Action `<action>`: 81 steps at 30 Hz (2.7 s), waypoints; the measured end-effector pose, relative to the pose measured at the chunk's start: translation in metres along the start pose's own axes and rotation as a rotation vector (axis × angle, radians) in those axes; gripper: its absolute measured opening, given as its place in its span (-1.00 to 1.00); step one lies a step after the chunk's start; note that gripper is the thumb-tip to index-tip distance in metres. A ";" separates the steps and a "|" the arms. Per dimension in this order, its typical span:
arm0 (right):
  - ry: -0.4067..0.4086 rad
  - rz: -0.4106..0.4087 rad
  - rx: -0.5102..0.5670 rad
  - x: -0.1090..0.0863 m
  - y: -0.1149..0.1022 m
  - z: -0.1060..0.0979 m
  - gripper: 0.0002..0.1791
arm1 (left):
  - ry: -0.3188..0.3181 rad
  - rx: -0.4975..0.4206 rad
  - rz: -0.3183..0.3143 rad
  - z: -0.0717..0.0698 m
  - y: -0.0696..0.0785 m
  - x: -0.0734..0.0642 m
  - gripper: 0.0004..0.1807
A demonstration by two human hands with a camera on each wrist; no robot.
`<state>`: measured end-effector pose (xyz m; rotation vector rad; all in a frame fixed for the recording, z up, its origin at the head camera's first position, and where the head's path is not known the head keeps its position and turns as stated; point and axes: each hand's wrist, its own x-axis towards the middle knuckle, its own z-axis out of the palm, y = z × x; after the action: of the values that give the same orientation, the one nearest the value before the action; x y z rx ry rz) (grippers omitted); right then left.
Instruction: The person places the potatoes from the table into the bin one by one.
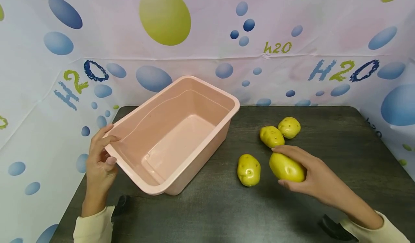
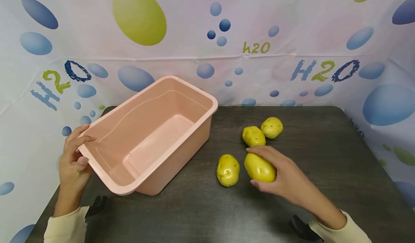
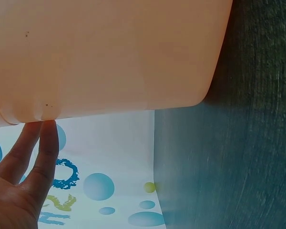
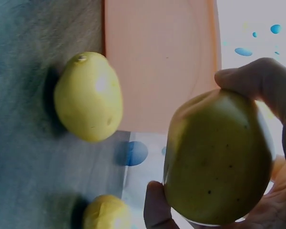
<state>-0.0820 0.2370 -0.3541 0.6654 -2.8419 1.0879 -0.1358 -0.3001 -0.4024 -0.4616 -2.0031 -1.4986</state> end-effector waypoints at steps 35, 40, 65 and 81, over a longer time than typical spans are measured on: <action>-0.490 -0.031 0.332 0.135 -0.063 -0.045 -0.30 | -0.009 -0.020 -0.020 -0.001 0.001 0.000 -0.28; -0.567 0.013 0.448 0.159 -0.074 -0.041 -0.28 | -0.016 -0.017 -0.019 -0.001 0.001 0.000 -0.27; -0.819 0.005 0.733 0.277 -0.147 0.045 -0.35 | -0.011 -0.041 -0.057 -0.001 0.002 0.001 -0.24; -1.003 0.086 0.702 0.314 -0.170 0.111 -0.37 | -0.025 -0.038 -0.098 -0.005 0.003 0.001 -0.25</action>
<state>-0.2859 -0.0665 -0.2760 1.4885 -3.1350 2.3582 -0.1337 -0.3044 -0.3986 -0.4049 -2.0456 -1.5996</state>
